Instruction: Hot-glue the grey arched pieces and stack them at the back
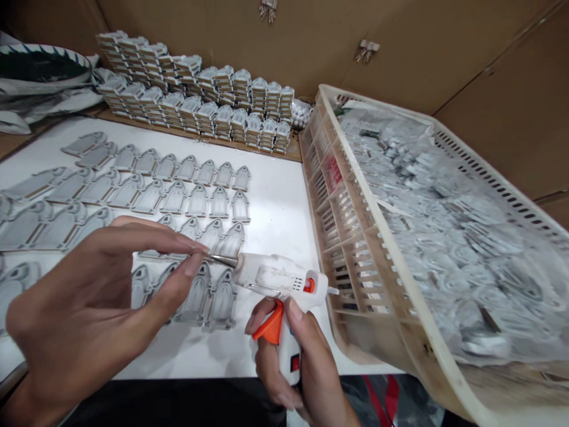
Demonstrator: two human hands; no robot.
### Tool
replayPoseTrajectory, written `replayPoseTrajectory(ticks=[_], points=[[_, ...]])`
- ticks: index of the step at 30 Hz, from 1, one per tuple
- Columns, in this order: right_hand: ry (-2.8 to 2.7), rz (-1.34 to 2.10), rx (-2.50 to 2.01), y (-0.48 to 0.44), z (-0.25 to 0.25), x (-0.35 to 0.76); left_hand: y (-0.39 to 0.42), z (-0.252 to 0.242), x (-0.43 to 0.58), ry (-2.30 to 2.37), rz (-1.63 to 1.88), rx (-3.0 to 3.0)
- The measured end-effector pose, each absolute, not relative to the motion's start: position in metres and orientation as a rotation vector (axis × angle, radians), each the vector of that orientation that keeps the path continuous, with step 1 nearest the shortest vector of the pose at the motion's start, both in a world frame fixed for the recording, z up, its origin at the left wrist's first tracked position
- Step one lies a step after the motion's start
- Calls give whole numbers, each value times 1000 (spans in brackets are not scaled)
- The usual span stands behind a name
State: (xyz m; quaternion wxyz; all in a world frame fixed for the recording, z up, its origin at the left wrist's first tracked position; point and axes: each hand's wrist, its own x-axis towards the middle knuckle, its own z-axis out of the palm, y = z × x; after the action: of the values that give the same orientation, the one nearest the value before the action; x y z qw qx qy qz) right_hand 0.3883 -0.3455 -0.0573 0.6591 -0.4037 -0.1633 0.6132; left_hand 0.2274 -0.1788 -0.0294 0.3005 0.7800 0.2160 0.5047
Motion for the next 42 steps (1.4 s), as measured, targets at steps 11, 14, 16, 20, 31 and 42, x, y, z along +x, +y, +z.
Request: replayPoseTrajectory(ticks=[11, 14, 16, 20, 31, 42], points=[[-392, 1371, -924, -344, -59, 389, -180, -24, 228, 641, 1311, 2129], [-396, 1380, -965, -344, -58, 390, -180, -23, 229, 633, 1309, 2127], [-399, 1400, -968, -344, -57, 391, -180, -24, 229, 619, 1328, 2124], [-399, 1388, -945, -344, -59, 391, -180, -25, 229, 638, 1328, 2138], [-357, 1375, -1024, -343, -51, 388, -180, -26, 230, 600, 1333, 2117], [-349, 1384, -996, -342, -50, 388, -181, -27, 228, 599, 1326, 2072]])
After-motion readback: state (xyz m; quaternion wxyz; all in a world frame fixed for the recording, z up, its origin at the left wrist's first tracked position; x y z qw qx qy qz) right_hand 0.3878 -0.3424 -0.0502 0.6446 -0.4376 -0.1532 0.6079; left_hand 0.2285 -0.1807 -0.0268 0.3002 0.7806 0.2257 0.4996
